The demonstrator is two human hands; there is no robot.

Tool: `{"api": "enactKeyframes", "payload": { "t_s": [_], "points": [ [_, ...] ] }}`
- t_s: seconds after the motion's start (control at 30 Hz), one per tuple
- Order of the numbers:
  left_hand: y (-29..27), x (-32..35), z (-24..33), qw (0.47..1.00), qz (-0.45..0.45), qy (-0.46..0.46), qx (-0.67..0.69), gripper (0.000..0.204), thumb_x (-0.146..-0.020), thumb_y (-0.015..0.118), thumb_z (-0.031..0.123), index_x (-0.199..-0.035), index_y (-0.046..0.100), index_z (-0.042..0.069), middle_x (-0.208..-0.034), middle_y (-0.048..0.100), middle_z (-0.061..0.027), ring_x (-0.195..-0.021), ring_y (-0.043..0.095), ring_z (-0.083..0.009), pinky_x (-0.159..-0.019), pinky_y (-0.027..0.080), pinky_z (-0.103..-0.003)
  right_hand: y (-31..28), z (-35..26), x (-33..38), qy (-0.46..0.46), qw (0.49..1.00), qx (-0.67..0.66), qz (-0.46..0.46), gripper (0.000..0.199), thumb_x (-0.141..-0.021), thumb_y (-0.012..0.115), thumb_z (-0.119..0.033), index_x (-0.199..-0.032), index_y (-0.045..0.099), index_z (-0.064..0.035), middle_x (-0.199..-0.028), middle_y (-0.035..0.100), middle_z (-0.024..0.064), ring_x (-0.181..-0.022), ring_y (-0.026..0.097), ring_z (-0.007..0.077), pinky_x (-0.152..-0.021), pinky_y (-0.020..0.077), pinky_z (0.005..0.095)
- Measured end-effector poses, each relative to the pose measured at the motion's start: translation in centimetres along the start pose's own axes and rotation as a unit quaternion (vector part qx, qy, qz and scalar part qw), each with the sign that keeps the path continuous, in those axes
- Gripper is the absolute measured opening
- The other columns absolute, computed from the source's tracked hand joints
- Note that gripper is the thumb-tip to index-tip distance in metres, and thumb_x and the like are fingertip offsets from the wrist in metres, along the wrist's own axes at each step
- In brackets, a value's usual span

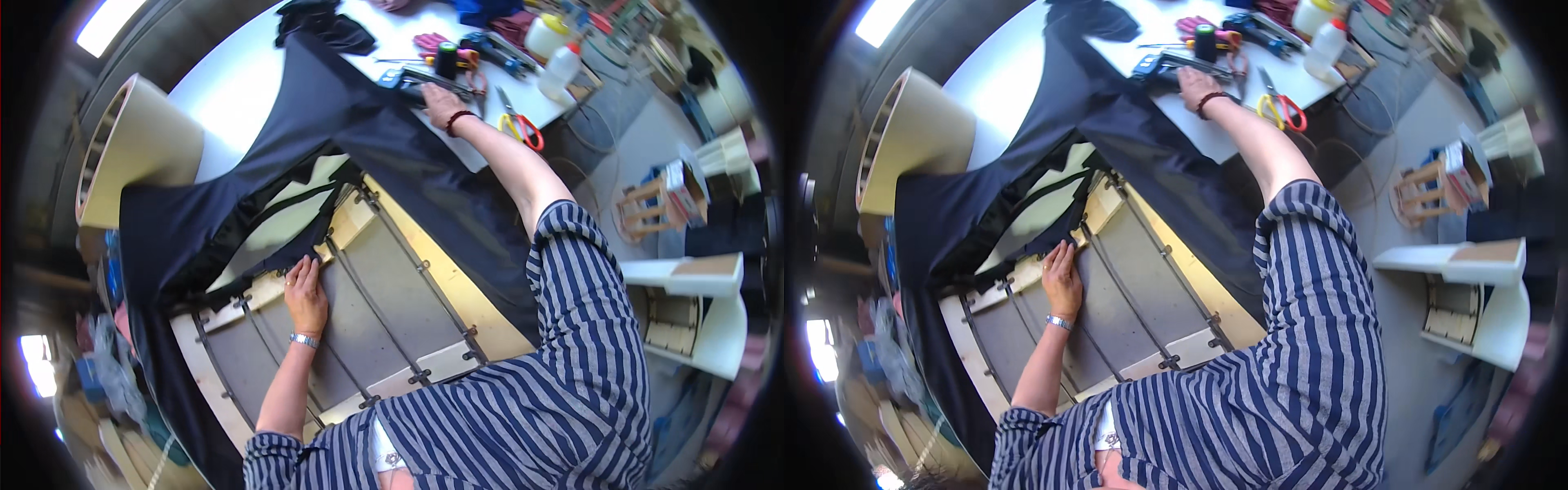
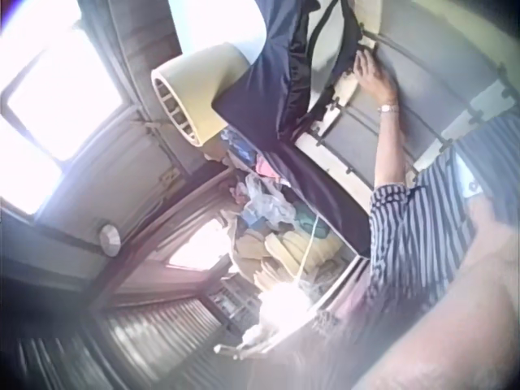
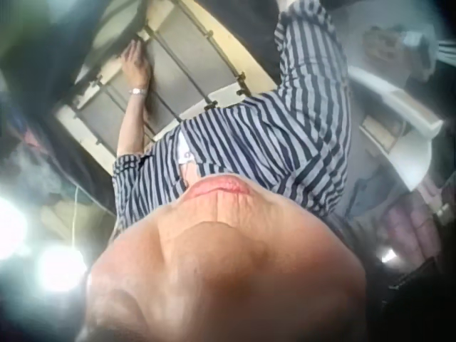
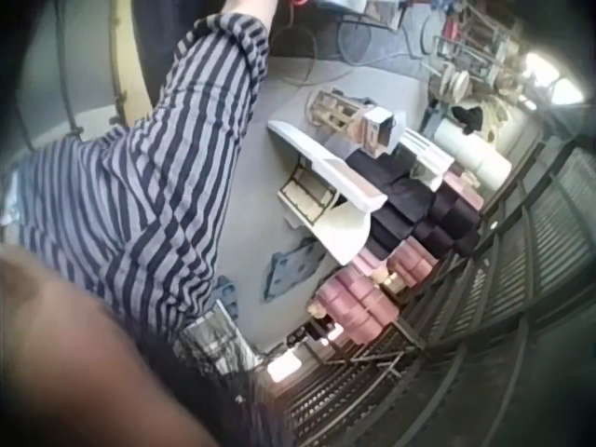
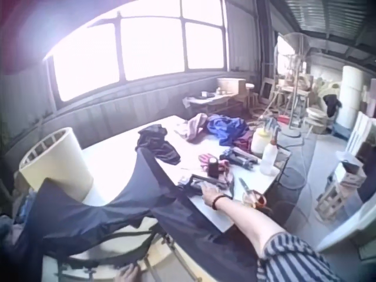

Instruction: Upholstering a furniture frame by trimming fabric with scissors and attaching it using a pneumatic staple gun.

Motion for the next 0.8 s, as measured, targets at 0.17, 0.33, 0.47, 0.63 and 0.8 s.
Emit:
{"api": "enactKeyframes", "payload": {
  "t_s": [0.17,0.33,0.47,0.63,0.8],
  "points": [
    [-0.8,0.2,-0.9,1.000,0.012,-0.006,-0.016,0.041,-0.072,0.055,-0.004,-0.112,0.061,0.001,-0.119,0.059,-0.0161,-0.111,0.053,-0.0323,-0.098,0.042,-0.041,2.9,0.3,-4.4,0.031,0.989,0.018,-0.145,0.029,-0.089,0.047,-0.025,-0.111,0.048,-0.0061,-0.108,0.062,0.0225,-0.102,0.061,0.0362,-0.085,0.0483,0.0486],
    [0.1,-1.3,-1.4,0.999,0.033,0.008,-0.002,0.036,-0.073,0.054,0.000,-0.108,0.064,0.002,-0.117,0.061,-0.0140,-0.111,0.054,-0.0283,-0.096,0.043,-0.038,4.2,7.7,-6.9,-0.066,0.993,-0.048,-0.089,0.027,-0.091,0.044,-0.024,-0.110,0.060,-0.0116,-0.103,0.063,0.0212,-0.098,0.060,0.0391,-0.081,0.0475,0.0470],
    [-0.1,0.0,-2.2,0.999,0.035,-0.012,-0.004,0.037,-0.073,0.054,0.001,-0.108,0.064,0.003,-0.118,0.060,-0.0135,-0.111,0.054,-0.0274,-0.096,0.043,-0.036,-4.4,5.0,-5.8,0.013,0.974,-0.203,-0.099,0.036,-0.077,0.067,-0.028,-0.103,0.067,-0.0027,-0.081,0.068,0.0099,-0.074,0.063,0.0161,-0.070,0.0476,0.0310],
    [-1.2,0.5,-2.2,0.998,0.066,-0.011,0.005,0.032,-0.075,0.054,0.002,-0.105,0.065,0.003,-0.109,0.060,-0.0130,-0.104,0.055,-0.0280,-0.090,0.045,-0.036,-23.9,-3.8,-0.5,0.056,0.918,-0.381,-0.098,0.017,-0.084,0.064,-0.019,-0.092,0.063,-0.0038,-0.074,0.061,0.0015,-0.070,0.056,0.0096,-0.071,0.0423,0.0213],
    [-1.6,0.7,-2.4,0.995,0.091,-0.017,0.039,0.028,-0.077,0.053,0.003,-0.101,0.067,0.003,-0.098,0.059,-0.0118,-0.096,0.055,-0.0264,-0.084,0.046,-0.036,-36.4,-13.6,5.0,0.008,0.838,-0.518,-0.168,0.030,-0.091,0.060,-0.028,-0.098,0.057,0.0003,-0.085,0.058,0.0083,-0.077,0.056,0.0137,-0.067,0.0461,0.0249]
  ]
}}
Point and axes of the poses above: each hand's wrist, its own x-axis away from the middle knuckle, its own y-axis out of the palm, z = x × y, the point moved 8 cm from there along -x, towards the middle knuckle
